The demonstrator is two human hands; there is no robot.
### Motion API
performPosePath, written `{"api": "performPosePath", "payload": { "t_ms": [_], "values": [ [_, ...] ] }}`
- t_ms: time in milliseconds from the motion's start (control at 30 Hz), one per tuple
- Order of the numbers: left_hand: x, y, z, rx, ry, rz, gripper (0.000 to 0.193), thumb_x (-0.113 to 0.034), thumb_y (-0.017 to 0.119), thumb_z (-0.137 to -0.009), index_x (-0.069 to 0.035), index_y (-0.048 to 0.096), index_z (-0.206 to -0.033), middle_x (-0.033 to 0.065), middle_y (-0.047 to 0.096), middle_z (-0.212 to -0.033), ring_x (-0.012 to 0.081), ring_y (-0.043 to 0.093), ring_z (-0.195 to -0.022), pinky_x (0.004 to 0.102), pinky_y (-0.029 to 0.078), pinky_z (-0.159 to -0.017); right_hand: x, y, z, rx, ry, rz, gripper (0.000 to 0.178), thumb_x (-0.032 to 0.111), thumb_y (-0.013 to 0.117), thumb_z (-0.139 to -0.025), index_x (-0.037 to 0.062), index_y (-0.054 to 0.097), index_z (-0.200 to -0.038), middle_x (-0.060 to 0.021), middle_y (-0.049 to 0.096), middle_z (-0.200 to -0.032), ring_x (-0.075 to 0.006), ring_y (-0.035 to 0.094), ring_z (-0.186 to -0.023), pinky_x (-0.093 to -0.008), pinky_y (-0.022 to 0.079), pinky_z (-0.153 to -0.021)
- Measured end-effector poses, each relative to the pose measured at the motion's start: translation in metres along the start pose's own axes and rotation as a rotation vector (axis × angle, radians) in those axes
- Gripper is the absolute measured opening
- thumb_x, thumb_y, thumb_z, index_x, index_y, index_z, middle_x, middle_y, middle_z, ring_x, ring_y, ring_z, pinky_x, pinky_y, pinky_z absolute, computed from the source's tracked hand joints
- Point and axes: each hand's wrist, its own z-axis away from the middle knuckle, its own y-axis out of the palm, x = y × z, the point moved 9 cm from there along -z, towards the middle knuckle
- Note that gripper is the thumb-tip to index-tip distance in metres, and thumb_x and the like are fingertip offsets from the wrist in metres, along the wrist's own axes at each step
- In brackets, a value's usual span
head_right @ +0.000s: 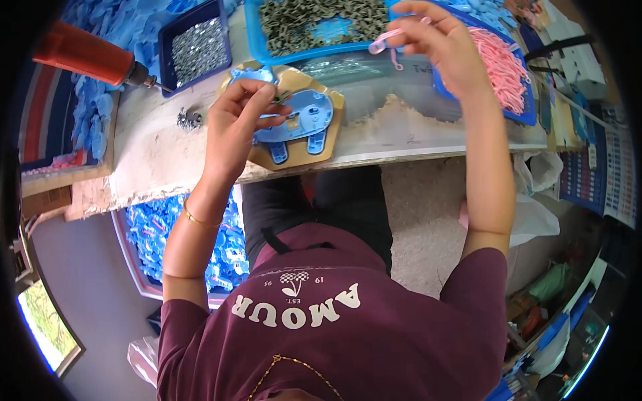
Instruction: Assembling small plastic toys using a pneumatic screwdriver at a factory workbench.
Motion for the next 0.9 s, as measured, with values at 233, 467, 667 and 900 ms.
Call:
{"api": "performPosePath", "payload": {
  "t_ms": [233,467,667,900],
  "values": [
    [0.001,0.007,0.004,-0.031,-0.037,0.120,0.019,-0.016,0.064,-0.100,0.002,0.060,-0.101,0.0113,0.071,-0.095,0.0200,0.074,-0.090,0.0274,0.060,-0.078,0.004,0.123,0.036,0.271,-0.093,-0.088,0.014,0.009,0.063,-0.098,0.0029,0.067,-0.110,-0.0082,0.074,-0.101,-0.0119,0.072,-0.084,-0.0226,0.054,-0.070],
    [0.007,0.003,0.009,-0.077,-0.047,0.239,0.019,-0.017,0.064,-0.101,0.001,0.061,-0.098,0.0135,0.072,-0.096,0.0208,0.074,-0.091,0.0283,0.060,-0.080,-0.007,0.129,0.038,0.180,-0.098,-0.167,0.013,0.010,0.066,-0.097,0.0037,0.068,-0.109,-0.0099,0.075,-0.106,-0.0151,0.073,-0.090,-0.0241,0.055,-0.072],
    [0.007,0.000,0.008,-0.108,-0.019,0.252,0.018,-0.018,0.063,-0.101,0.000,0.061,-0.097,0.0124,0.072,-0.096,0.0220,0.074,-0.092,0.0269,0.059,-0.080,-0.013,0.127,0.042,0.153,-0.053,-0.209,0.014,0.010,0.066,-0.097,0.0037,0.069,-0.110,-0.0112,0.075,-0.108,-0.0171,0.074,-0.093,-0.0243,0.055,-0.072],
    [0.008,-0.003,0.009,-0.129,-0.043,0.299,0.018,-0.017,0.063,-0.102,0.001,0.062,-0.097,0.0135,0.072,-0.096,0.0220,0.074,-0.091,0.0264,0.060,-0.078,-0.012,0.129,0.045,0.144,-0.093,-0.147,0.014,0.006,0.067,-0.096,0.0015,0.070,-0.110,-0.0123,0.075,-0.107,-0.0192,0.074,-0.093,-0.0246,0.055,-0.074]
  ]
}}
